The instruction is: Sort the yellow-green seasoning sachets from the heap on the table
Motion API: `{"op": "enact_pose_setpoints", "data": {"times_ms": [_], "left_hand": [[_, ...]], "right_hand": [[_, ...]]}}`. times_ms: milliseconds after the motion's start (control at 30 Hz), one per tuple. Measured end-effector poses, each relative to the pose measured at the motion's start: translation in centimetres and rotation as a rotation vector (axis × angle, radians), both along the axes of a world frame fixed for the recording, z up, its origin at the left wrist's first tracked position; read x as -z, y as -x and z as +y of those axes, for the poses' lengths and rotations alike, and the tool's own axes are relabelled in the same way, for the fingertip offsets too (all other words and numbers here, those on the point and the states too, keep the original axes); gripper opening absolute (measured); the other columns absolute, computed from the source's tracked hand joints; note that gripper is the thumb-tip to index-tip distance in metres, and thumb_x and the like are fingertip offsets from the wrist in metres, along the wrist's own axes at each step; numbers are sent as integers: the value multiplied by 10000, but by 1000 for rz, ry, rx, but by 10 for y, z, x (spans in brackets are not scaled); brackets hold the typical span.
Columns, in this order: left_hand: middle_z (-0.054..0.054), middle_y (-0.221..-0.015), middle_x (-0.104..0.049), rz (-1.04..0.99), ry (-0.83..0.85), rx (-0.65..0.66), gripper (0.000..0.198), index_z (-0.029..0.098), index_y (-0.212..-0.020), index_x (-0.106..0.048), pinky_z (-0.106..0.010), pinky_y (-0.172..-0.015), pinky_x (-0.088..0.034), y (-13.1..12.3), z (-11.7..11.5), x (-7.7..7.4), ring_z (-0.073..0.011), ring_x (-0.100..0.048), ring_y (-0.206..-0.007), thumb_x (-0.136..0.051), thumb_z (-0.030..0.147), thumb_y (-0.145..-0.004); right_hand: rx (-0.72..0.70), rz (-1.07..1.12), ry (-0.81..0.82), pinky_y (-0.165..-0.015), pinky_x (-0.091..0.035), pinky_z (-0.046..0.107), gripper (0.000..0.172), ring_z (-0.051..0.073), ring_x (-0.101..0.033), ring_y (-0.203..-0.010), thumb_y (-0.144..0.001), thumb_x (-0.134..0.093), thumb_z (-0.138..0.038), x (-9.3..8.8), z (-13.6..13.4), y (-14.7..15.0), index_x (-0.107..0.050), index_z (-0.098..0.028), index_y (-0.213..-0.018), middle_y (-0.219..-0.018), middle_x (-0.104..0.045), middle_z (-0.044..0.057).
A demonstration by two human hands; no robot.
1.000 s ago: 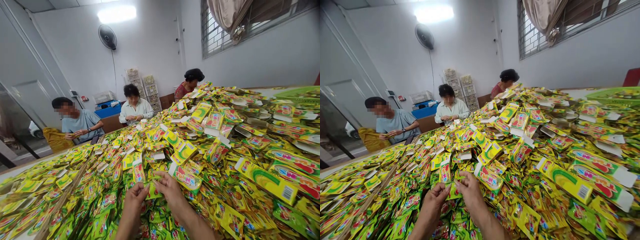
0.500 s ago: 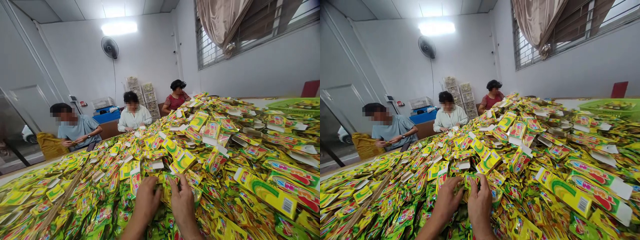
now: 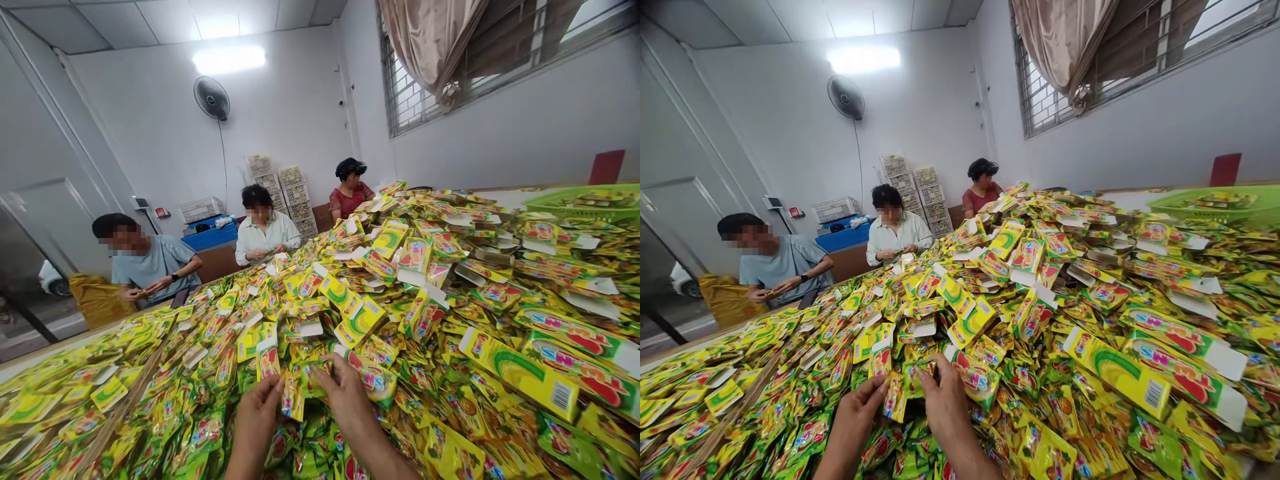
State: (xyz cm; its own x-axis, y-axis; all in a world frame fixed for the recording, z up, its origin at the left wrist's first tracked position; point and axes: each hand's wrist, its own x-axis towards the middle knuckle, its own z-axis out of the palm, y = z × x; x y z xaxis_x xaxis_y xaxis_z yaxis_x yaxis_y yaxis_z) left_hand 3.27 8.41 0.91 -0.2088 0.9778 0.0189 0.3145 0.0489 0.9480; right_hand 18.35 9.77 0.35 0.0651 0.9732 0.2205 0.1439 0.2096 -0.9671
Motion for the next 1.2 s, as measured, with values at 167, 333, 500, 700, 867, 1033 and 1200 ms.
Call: {"op": "enact_pose_setpoints", "data": {"times_ms": [167,333,500,700,867,1033,1200], "left_hand": [[52,-465,-490,-217,48,46,391,146,-578,-588,-185,-438,-300,4,-23,17,-76,-373,-437,-679,525,-552],[37,-492,-530,-549,152,69,333,154,-615,-589,-194,-453,-337,7,-31,19,-93,-446,-450,-699,467,-581],[31,-534,-567,-599,140,82,290,153,-670,-618,-200,-484,-365,3,-35,19,-100,-492,-483,-729,405,-580],[43,-434,-484,-412,184,102,403,148,-532,-556,-210,-436,-314,8,-27,18,-81,-389,-394,-696,525,-534],[-39,-586,-611,347,69,-261,511,178,-628,-562,-286,-525,-378,14,8,-13,-217,-562,-561,-476,682,-625],[-225,-845,-658,667,107,-395,540,90,-900,-567,-391,-642,-416,20,46,-17,-374,-600,-835,-583,541,-605],[-50,-683,-657,513,31,-195,433,141,-895,-581,-278,-562,-423,22,23,-11,-224,-608,-651,-538,512,-676]], "right_hand": [[-216,-350,-137,-738,-374,264,140,200,-528,-855,-693,-516,-131,5,-15,8,-607,-185,-784,-874,-602,51],[-281,-411,-97,-606,-344,225,155,166,-543,-670,-723,-481,-146,5,-21,15,-613,-209,-774,-682,-618,2],[-245,-319,-67,-587,-329,220,133,155,-522,-640,-712,-506,-172,8,-17,15,-617,-207,-776,-668,-614,-18],[-346,-99,-30,-549,-341,209,104,146,-513,-618,-733,-518,-249,8,-16,16,-607,-194,-730,-649,-594,-30],[-55,-202,-31,-568,-350,238,131,178,-521,-625,-745,-499,-293,2,-13,14,-583,-196,-772,-656,-596,1],[17,-252,-88,-568,-341,235,144,174,-514,-620,-765,-478,-318,2,-12,11,-566,-205,-766,-657,-590,-3],[56,-106,-80,-556,-335,224,173,153,-483,-588,-777,-476,-350,-5,-12,5,-558,-197,-768,-627,-556,-15]]}}
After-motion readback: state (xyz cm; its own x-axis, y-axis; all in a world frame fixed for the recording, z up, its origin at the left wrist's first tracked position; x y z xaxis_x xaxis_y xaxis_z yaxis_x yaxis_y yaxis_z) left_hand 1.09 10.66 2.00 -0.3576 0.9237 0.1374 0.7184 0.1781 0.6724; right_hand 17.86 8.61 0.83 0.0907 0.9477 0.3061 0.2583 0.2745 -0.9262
